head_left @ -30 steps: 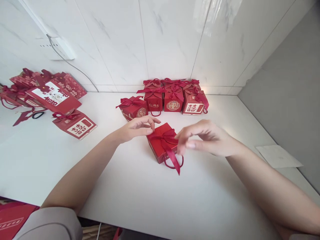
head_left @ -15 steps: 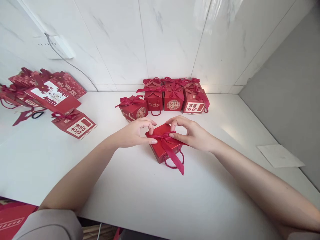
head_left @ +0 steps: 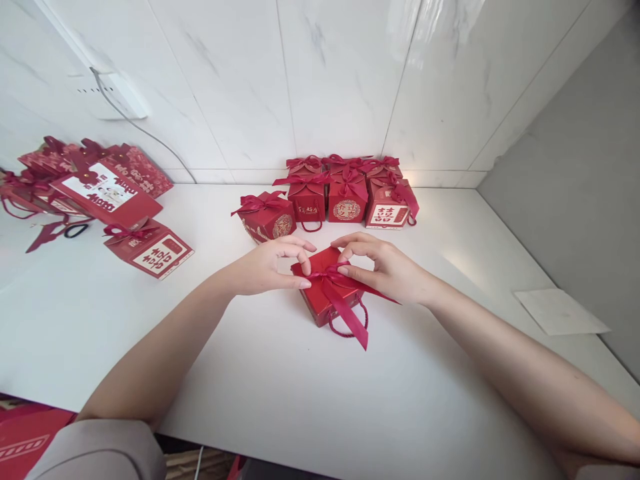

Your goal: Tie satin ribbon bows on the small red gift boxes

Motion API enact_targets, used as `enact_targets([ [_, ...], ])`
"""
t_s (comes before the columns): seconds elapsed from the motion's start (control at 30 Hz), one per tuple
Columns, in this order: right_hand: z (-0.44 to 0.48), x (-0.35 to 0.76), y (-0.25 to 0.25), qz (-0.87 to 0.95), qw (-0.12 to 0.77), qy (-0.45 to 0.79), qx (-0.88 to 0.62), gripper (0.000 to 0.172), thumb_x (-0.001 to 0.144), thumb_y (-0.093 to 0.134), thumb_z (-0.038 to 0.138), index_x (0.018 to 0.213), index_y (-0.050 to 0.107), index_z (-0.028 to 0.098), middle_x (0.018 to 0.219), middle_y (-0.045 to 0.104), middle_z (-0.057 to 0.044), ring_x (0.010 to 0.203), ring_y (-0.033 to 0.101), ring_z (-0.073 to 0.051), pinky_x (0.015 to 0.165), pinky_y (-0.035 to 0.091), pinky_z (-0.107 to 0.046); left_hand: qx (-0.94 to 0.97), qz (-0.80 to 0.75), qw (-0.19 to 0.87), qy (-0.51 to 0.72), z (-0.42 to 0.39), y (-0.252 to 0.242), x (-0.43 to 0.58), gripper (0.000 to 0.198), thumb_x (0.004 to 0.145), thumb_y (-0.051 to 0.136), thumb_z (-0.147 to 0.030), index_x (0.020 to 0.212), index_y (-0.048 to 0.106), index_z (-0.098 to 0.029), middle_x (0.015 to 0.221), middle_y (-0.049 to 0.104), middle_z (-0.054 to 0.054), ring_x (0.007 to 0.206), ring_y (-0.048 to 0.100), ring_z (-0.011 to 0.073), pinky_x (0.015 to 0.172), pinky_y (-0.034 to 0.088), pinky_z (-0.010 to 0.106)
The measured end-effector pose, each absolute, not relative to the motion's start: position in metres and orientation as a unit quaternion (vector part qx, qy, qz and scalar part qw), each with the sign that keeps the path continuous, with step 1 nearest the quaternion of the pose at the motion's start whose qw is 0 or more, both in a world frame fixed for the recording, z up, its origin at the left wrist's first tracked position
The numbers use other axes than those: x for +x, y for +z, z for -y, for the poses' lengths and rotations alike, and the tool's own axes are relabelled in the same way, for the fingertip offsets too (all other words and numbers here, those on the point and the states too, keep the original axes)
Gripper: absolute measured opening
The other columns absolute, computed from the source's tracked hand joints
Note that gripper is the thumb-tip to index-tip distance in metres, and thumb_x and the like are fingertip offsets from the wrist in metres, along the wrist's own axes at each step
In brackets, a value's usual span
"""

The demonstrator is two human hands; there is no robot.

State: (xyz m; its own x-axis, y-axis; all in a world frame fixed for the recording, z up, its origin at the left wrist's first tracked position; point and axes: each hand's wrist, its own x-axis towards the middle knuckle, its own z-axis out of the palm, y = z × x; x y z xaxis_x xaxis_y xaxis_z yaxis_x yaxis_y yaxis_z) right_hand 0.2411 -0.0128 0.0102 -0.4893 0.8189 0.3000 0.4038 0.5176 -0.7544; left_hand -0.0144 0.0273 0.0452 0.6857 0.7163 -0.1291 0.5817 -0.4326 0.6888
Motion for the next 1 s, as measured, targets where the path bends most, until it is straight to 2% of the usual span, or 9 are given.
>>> enact_targets([
  [0.2,0.014,0.241,0.012,0.791,0.318,0.335,-0.401,0.017,0.094,0.054,0.035,0.087,0.064,0.023,0.129,0.056,-0.005,0.116,0.056,-0.020,0.100,0.043,-0.038,0.847,-0.380,0.346,0.135,-0.026,0.045,-0.013,0.022,0.086,0.060,-0.043,0.092,0.066,-0.023,0.132,0.055,0.004,0.127,0.047,0.0250,0.105,0.039,0.041],
  [0.33,0.014,0.241,0.012,0.797,0.322,0.330,-0.390,0.018,0.094,0.053,0.036,0.086,0.063,0.023,0.127,0.057,-0.005,0.117,0.056,-0.020,0.101,0.042,-0.037,0.871,-0.387,0.284,0.108,-0.021,0.048,-0.010,0.027,0.080,0.064,-0.045,0.095,0.063,-0.022,0.106,0.060,0.005,0.101,0.056,0.0218,0.085,0.048,0.035],
  [0.47,0.015,0.239,0.012,0.799,0.322,0.328,-0.389,0.018,0.094,0.053,0.035,0.085,0.062,0.023,0.128,0.057,-0.005,0.117,0.056,-0.020,0.100,0.042,-0.037,0.876,-0.419,0.205,0.122,-0.010,0.045,-0.002,0.013,0.083,0.058,-0.033,0.088,0.060,-0.021,0.094,0.057,0.004,0.086,0.056,0.0180,0.066,0.047,0.028],
  [0.53,0.015,0.239,0.013,0.798,0.323,0.328,-0.389,0.018,0.094,0.054,0.035,0.083,0.060,0.023,0.127,0.057,-0.005,0.117,0.056,-0.020,0.101,0.042,-0.037,0.872,-0.440,0.151,0.151,-0.004,0.042,0.002,0.008,0.083,0.054,-0.026,0.087,0.058,-0.021,0.092,0.057,0.003,0.081,0.055,0.0164,0.064,0.046,0.027],
  [0.63,0.016,0.239,0.013,0.796,0.326,0.329,-0.390,0.019,0.094,0.054,0.036,0.082,0.059,0.022,0.126,0.057,-0.005,0.117,0.056,-0.020,0.101,0.042,-0.037,0.859,-0.462,0.097,0.201,0.001,0.036,0.008,0.009,0.082,0.055,-0.024,0.088,0.061,-0.020,0.090,0.059,0.002,0.080,0.055,0.0162,0.066,0.046,0.028],
  [0.7,0.017,0.239,0.013,0.795,0.325,0.329,-0.391,0.019,0.094,0.054,0.036,0.082,0.059,0.022,0.126,0.057,-0.005,0.116,0.056,-0.019,0.101,0.042,-0.037,0.847,-0.466,0.109,0.232,0.002,0.033,0.010,0.011,0.082,0.057,-0.026,0.088,0.065,-0.021,0.089,0.061,0.002,0.080,0.056,0.0160,0.068,0.046,0.027],
  [0.8,0.016,0.239,0.012,0.796,0.327,0.329,-0.388,0.019,0.094,0.054,0.036,0.082,0.060,0.022,0.125,0.057,-0.005,0.115,0.056,-0.020,0.101,0.042,-0.037,0.815,-0.478,0.175,0.276,0.000,0.031,0.010,0.014,0.082,0.060,-0.026,0.086,0.073,-0.022,0.083,0.065,0.001,0.070,0.055,0.0131,0.066,0.046,0.026],
  [1.0,0.015,0.238,0.012,0.795,0.334,0.337,-0.377,0.018,0.094,0.053,0.035,0.085,0.062,0.023,0.124,0.058,-0.006,0.114,0.057,-0.021,0.101,0.043,-0.039,0.710,-0.507,0.403,0.277,-0.007,0.036,0.007,0.023,0.078,0.069,-0.035,0.094,0.077,-0.021,0.073,0.069,0.002,0.064,0.058,0.0123,0.059,0.047,0.024],
])
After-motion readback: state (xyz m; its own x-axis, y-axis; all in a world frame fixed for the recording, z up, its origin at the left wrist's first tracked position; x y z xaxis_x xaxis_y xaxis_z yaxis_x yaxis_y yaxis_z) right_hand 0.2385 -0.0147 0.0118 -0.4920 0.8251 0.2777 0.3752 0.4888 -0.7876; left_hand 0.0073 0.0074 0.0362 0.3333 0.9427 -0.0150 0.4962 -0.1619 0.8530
